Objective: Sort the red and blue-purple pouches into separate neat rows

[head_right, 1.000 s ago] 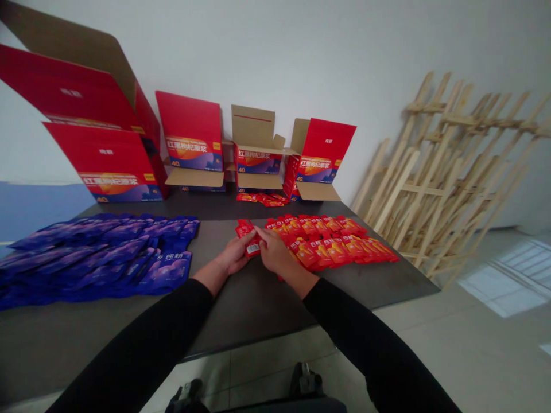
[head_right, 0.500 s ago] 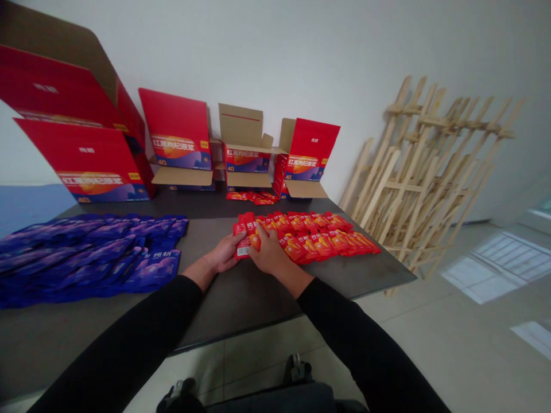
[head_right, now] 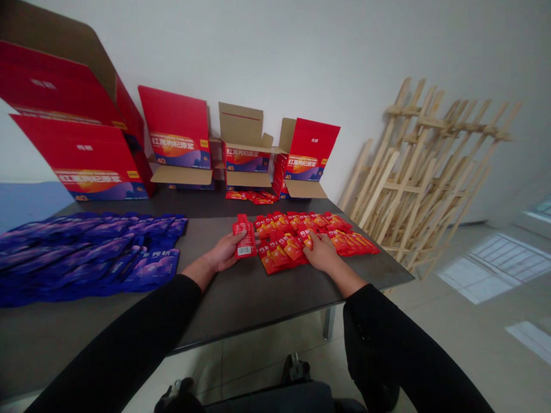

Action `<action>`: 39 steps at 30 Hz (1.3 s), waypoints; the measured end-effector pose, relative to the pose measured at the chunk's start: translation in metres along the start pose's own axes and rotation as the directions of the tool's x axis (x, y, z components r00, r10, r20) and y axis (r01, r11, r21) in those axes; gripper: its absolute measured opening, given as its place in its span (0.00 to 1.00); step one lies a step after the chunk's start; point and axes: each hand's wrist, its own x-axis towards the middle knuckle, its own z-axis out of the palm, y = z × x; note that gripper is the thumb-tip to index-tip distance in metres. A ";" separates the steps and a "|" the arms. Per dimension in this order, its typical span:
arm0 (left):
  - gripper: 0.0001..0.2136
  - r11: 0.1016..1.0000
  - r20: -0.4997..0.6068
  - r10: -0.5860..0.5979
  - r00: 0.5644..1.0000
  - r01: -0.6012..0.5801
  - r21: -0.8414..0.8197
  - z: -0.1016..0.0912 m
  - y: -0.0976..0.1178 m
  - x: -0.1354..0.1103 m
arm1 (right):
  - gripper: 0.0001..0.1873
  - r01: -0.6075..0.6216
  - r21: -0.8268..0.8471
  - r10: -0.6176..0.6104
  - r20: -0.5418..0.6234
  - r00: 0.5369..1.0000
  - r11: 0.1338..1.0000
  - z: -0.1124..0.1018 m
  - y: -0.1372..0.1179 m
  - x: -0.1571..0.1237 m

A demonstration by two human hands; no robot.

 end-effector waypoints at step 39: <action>0.12 1.000 0.038 0.001 0.999 -0.002 0.031 -0.005 -0.003 0.004 | 0.34 -0.047 -0.080 0.051 0.054 0.997 0.996 0.004 -0.020 0.008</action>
